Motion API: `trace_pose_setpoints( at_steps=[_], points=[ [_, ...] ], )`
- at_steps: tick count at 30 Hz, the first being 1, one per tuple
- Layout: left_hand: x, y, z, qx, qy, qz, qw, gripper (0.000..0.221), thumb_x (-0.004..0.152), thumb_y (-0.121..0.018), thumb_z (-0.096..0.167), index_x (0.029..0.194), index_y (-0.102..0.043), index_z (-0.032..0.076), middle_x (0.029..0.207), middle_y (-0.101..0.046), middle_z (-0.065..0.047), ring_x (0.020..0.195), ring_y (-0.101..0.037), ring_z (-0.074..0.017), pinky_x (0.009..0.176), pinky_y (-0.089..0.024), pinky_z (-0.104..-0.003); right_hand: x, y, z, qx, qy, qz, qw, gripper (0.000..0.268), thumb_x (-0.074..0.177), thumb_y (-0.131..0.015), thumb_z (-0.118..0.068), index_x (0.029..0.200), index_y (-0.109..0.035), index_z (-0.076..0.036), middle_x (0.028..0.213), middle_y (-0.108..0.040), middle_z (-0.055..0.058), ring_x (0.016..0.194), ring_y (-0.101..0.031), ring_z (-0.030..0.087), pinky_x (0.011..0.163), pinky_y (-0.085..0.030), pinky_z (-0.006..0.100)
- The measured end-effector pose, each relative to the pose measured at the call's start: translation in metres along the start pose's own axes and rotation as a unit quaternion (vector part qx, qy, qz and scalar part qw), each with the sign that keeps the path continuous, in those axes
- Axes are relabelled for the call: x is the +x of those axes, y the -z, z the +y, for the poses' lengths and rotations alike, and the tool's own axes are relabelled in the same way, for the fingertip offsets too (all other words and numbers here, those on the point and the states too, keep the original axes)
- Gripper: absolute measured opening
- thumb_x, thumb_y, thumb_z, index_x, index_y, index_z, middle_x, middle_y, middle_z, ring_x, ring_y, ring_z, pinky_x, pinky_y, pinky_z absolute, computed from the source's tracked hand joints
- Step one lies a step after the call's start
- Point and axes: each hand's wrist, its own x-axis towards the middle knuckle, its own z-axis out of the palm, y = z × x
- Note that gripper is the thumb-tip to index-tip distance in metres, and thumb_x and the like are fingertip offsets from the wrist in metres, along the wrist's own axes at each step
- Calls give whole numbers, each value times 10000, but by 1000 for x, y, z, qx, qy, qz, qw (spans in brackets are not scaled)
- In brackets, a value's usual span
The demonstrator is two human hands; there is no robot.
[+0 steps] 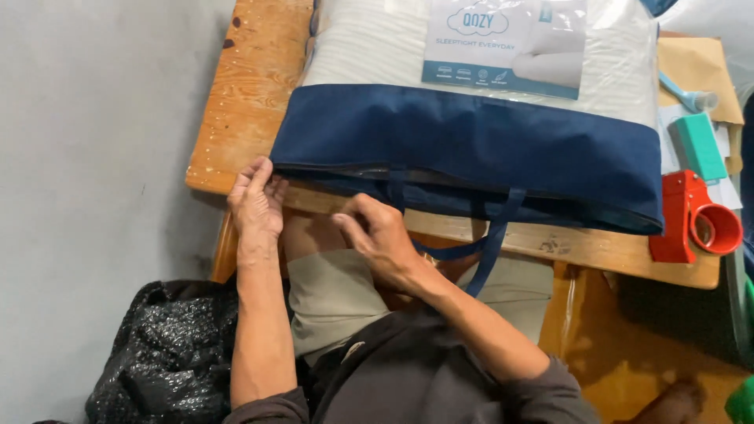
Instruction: The person puts a pillow into a plastic cover and then into a blue zippered bag, zips the bag, and applies a label.
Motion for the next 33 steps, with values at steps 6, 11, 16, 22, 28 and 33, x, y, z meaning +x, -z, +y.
trace_pose_setpoints(
  at_steps=[6, 11, 16, 22, 28, 33],
  points=[
    [34, 17, -18, -23, 34, -13, 999, 220, 777, -880, 98, 932, -726, 124, 805, -689, -72, 729, -685, -191, 725, -586, -291, 47, -91, 10, -159, 169, -15, 973, 205, 841, -773, -282, 878, -609, -164, 718, -614, 30, 684, -693, 256, 588, -574, 377],
    [50, 22, -17, -29, 41, -34, 998, 193, 757, -846, 23, 899, -720, 57, 798, -732, -198, 704, -745, -271, 643, -612, -349, 70, -119, 14, -262, 86, 0, 961, 315, 821, -744, -425, 923, -589, -171, 701, -669, 55, 677, -741, 317, 579, -593, 460],
    [69, 32, -38, -45, 35, -33, 998, 165, 743, -822, 2, 872, -727, 40, 793, -736, -200, 710, -753, -283, 659, -617, -356, 73, -124, 34, -287, 75, 1, 955, 242, 872, -671, -412, 875, -592, -183, 680, -669, 70, 678, -741, 341, 594, -595, 480],
    [34, 9, -31, -20, -9, -16, 1000, 209, 747, -861, 13, 880, -710, 70, 788, -723, -78, 739, -725, -183, 707, -577, -253, 68, -114, 39, -313, 50, -39, 948, 214, 959, -535, -388, 900, -587, -190, 711, -699, 84, 720, -748, 373, 642, -595, 513],
    [36, 2, -43, 0, -57, 28, 998, 270, 782, -899, 71, 911, -665, 106, 777, -657, -27, 732, -712, -182, 742, -591, -333, 68, -100, 46, -348, 50, -47, 935, 195, 971, -498, -385, 918, -593, -223, 677, -690, 49, 680, -755, 343, 617, -602, 472],
    [34, -4, -44, 1, -68, 48, 997, 308, 830, -874, 90, 928, -584, 130, 780, -575, -10, 723, -701, -200, 769, -625, -422, 57, -81, 52, -379, 60, -29, 923, 196, 980, -490, -366, 916, -582, -204, 637, -680, 61, 630, -751, 335, 568, -601, 450]
  ],
)
